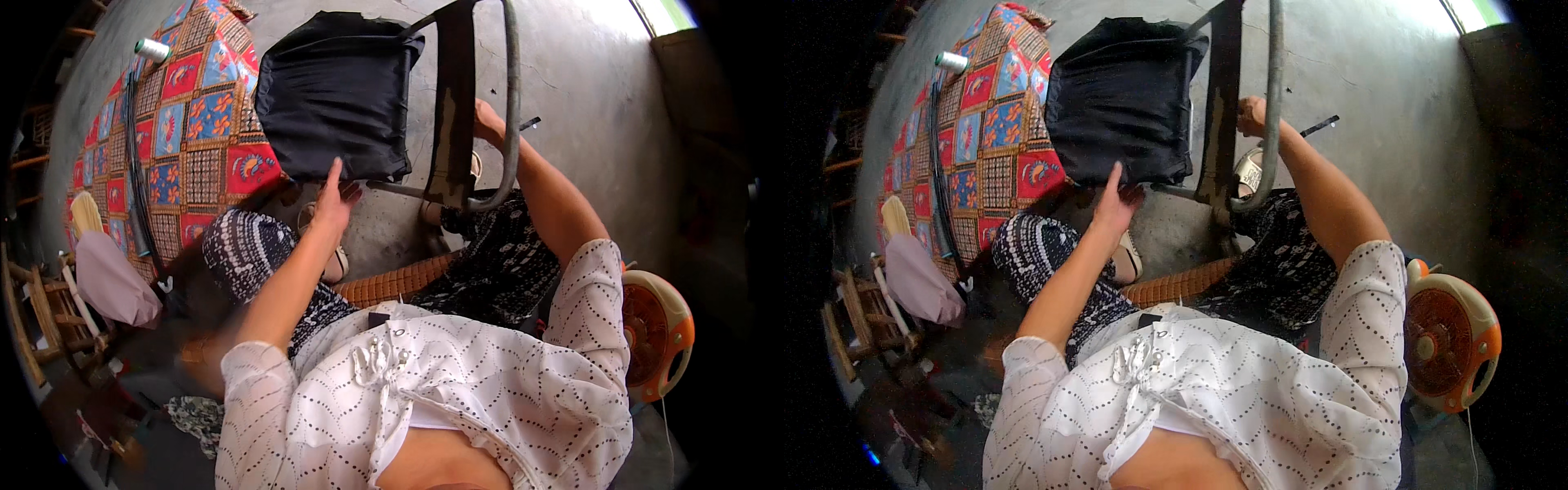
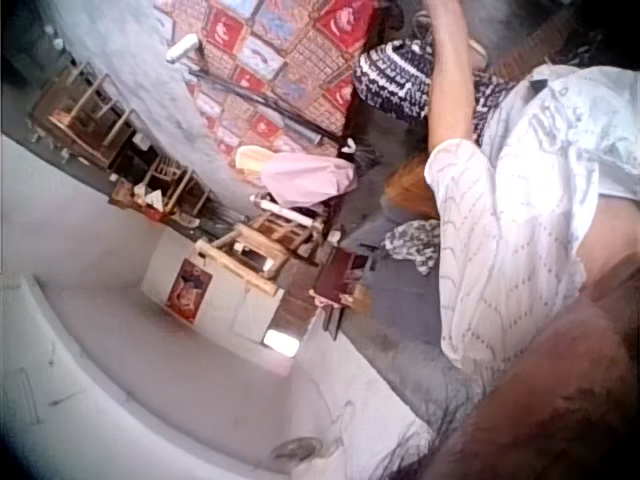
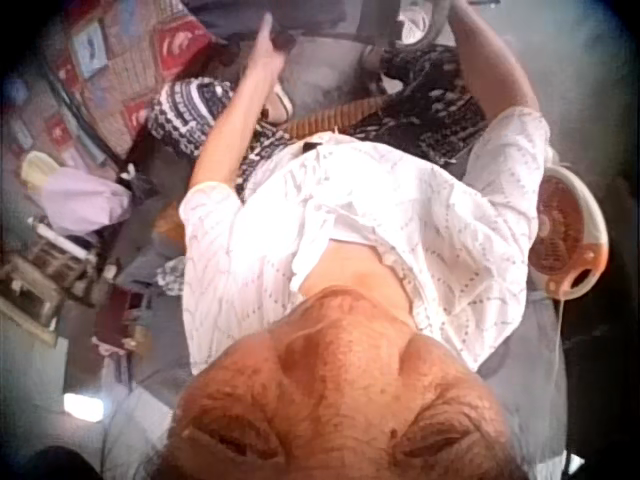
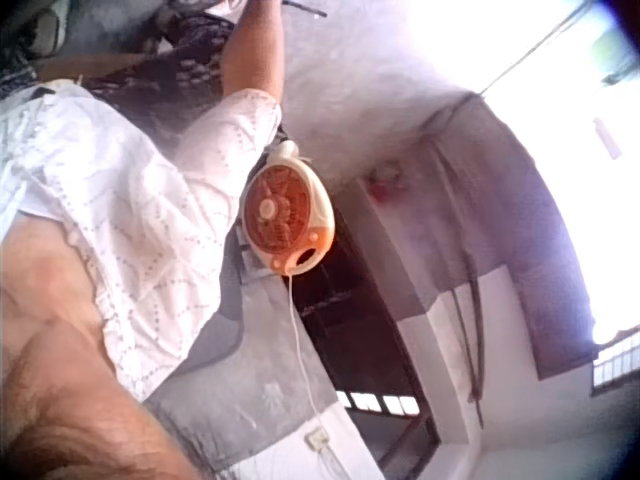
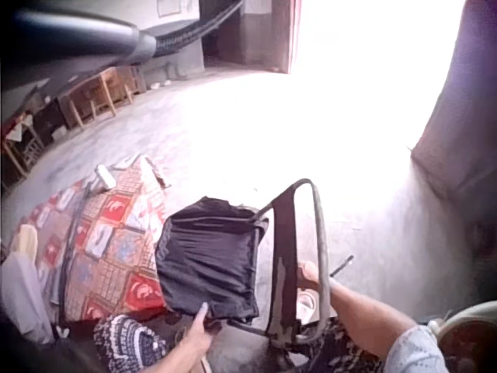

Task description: The person repairs a folding chair by hand, first sewing a black fabric sleeve onto the frame with a needle and thread, then fitting the metal frame pieces together and pulling the fabric over the seat and backrest.

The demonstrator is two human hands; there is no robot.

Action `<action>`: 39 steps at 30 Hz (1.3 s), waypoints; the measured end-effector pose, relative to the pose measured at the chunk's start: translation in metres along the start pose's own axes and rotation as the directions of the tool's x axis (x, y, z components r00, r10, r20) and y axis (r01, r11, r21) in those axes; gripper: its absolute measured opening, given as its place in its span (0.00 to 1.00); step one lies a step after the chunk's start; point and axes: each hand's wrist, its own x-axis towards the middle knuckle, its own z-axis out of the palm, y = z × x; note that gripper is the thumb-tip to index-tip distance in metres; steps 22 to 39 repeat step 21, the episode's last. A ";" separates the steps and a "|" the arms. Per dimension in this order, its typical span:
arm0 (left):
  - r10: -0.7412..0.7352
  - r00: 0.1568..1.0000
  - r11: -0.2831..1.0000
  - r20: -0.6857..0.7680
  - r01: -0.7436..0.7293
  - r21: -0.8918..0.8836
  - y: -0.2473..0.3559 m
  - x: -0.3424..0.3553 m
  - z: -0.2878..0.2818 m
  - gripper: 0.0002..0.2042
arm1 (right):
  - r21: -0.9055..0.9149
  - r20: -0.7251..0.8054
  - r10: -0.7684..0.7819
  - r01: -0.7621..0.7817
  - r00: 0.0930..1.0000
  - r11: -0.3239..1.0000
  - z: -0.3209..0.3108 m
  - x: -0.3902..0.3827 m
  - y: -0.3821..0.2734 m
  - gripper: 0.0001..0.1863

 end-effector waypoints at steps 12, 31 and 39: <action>0.318 0.649 -0.206 0.691 -0.664 0.718 0.089 -0.031 0.124 0.09 | -0.051 -0.330 -0.213 0.208 0.920 0.977 0.037 0.117 0.025 0.17; 0.425 0.551 -0.376 0.718 -0.614 0.694 0.090 0.087 0.188 0.09 | 0.514 -0.100 -0.037 0.083 0.994 0.854 0.005 0.118 0.007 0.10; 0.425 0.551 -0.376 0.718 -0.614 0.694 0.090 0.087 0.188 0.09 | 0.514 -0.100 -0.037 0.083 0.994 0.854 0.005 0.118 0.007 0.10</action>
